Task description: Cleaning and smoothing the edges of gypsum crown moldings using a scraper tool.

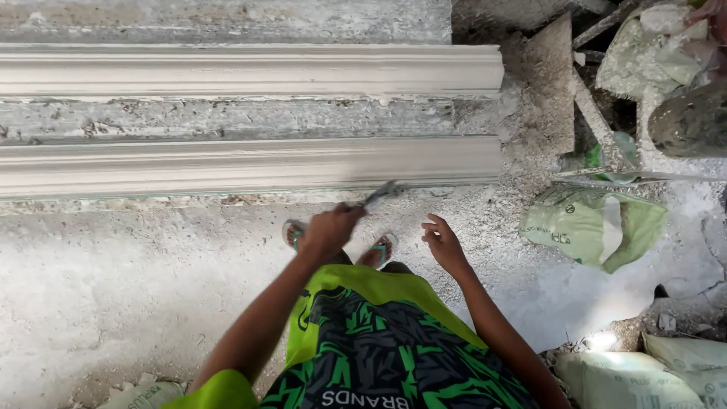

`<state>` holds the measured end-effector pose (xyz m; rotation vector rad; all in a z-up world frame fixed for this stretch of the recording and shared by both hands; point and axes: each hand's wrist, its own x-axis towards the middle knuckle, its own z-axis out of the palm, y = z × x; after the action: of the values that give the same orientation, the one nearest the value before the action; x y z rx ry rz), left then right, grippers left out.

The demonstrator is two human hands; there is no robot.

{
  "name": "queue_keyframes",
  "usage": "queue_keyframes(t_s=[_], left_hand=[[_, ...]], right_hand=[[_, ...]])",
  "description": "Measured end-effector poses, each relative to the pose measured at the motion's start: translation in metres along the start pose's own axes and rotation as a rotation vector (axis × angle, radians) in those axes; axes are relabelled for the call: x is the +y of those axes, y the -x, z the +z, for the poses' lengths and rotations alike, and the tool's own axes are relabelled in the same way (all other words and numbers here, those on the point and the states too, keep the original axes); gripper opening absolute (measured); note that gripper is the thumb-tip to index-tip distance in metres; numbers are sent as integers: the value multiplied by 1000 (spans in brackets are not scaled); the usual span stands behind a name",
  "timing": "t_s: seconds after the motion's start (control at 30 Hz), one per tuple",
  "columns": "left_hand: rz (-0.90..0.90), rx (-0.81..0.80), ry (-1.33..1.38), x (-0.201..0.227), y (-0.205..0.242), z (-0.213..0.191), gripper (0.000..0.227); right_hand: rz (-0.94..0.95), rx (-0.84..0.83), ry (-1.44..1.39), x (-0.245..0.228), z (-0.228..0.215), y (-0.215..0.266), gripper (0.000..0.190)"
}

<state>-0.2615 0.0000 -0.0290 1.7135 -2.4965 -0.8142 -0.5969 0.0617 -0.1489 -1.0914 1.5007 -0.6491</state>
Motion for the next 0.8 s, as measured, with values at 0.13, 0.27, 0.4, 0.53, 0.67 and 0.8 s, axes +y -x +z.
queue_keyframes(t_s=[0.13,0.27,0.4,0.53,0.67,0.8], left_hand=[[-245,-176,-32,-42,34,-52,29],[-79,34,-82,-62,37,-33,29],[-97,-27,-5,3,-3,-3,33],[38,16,61,81,-46,34,34],[97,100,48,92,-45,38,44],[-5,15,69,75,-29,6,33]], right_hand=[[89,7,-98,-2,-14,0,49],[116,22,-146,22,-18,5,49],[225,7,-151,27,-19,11,49],[220,-55,-101,21,-27,6,48],[201,-19,-86,3,-39,-6,49],[191,26,-159,-7,-50,-3,49]])
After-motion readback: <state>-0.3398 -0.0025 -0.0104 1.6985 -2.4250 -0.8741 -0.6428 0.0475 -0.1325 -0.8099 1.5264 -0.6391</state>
